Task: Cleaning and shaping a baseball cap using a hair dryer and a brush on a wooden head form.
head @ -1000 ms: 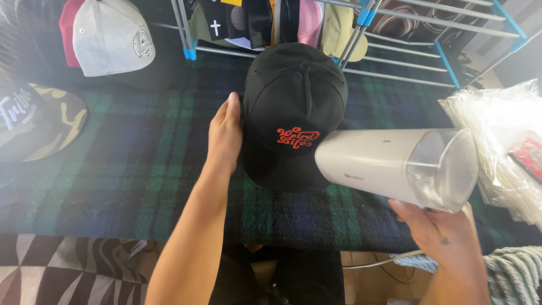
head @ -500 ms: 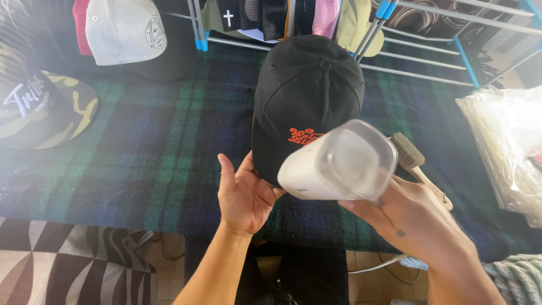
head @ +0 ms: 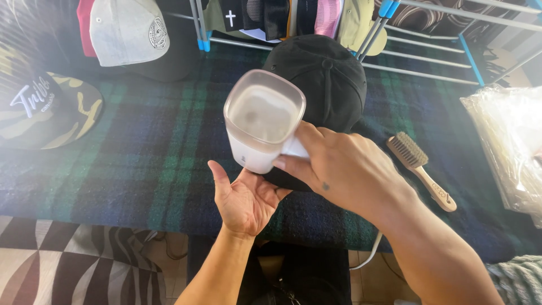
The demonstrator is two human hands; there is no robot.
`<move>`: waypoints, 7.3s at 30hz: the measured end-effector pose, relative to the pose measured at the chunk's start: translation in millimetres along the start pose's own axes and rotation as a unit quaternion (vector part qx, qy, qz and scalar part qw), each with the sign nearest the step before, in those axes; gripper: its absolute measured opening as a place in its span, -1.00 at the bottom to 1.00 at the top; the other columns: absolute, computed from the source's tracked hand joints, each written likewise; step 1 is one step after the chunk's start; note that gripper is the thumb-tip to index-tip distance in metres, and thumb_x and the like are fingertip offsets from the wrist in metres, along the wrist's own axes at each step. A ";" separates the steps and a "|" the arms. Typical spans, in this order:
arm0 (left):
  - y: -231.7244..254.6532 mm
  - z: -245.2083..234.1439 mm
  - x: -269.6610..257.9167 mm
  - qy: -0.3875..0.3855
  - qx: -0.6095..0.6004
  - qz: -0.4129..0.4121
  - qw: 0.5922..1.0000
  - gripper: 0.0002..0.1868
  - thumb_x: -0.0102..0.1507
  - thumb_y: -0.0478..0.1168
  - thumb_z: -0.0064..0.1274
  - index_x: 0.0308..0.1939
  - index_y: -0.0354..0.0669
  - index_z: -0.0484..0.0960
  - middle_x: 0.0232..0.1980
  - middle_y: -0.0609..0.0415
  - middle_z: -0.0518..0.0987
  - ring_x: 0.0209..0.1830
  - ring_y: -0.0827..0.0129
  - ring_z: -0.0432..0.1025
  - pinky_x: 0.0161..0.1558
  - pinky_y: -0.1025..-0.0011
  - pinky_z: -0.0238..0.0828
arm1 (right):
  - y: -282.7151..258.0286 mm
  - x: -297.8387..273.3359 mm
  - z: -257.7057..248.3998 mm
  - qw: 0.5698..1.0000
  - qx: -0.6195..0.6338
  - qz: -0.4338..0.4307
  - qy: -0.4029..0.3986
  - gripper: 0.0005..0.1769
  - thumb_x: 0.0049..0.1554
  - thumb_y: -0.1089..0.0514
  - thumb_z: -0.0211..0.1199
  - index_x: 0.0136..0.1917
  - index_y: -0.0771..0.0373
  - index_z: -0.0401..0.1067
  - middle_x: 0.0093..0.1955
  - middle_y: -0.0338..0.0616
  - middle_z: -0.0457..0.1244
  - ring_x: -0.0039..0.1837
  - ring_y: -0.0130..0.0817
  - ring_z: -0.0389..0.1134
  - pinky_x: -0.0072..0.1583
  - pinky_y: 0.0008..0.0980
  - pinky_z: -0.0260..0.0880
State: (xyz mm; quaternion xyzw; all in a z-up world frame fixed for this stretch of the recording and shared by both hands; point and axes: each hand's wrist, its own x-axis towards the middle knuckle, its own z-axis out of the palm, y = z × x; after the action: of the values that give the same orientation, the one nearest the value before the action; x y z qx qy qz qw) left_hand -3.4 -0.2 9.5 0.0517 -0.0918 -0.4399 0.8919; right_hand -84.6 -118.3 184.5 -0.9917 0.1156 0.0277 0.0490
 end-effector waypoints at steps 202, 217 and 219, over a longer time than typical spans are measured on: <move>55.0 102.2 172.3 0.229 0.480 -0.047 0.845 -0.09 0.01 0.31 -0.06 0.34 -0.08 0.56 0.21 0.00 0.65 0.20 0.24 0.55 0.25 0.40 0.46 | 160.3 47.6 -113.4 0.919 0.245 0.307 0.043 -0.45 0.42 -0.37 -0.16 0.25 0.09 0.33 -0.19 0.14 0.37 -0.17 -0.02 0.43 -0.10 -0.03 0.40; 70.3 43.7 194.7 0.115 0.396 -0.024 0.911 -0.38 0.21 0.29 0.12 -0.02 -0.19 0.69 -0.30 -0.20 0.69 -0.34 0.15 0.60 -0.08 0.33 0.62 | 277.4 60.6 53.6 0.739 0.638 0.213 0.045 -0.46 0.28 -0.35 0.17 -0.02 0.20 0.39 -0.43 0.03 0.26 -0.55 -0.18 0.28 -0.51 -0.23 0.30; 70.9 43.2 195.0 0.111 0.397 -0.023 0.911 -0.38 0.22 0.29 0.11 -0.02 -0.20 0.69 -0.28 -0.20 0.70 -0.30 0.14 0.60 -0.04 0.35 0.60 | 270.5 51.3 64.2 0.730 0.636 0.245 0.052 -0.44 0.29 -0.32 0.16 -0.01 0.26 0.38 -0.41 0.08 0.26 -0.54 -0.13 0.29 -0.49 -0.17 0.33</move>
State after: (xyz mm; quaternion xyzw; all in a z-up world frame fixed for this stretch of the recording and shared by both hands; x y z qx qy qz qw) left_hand 158.9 -112.5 87.1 0.4523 -0.1578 -0.3787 0.7918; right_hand -100.3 -385.3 92.8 -0.6662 0.3477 -0.0932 0.6532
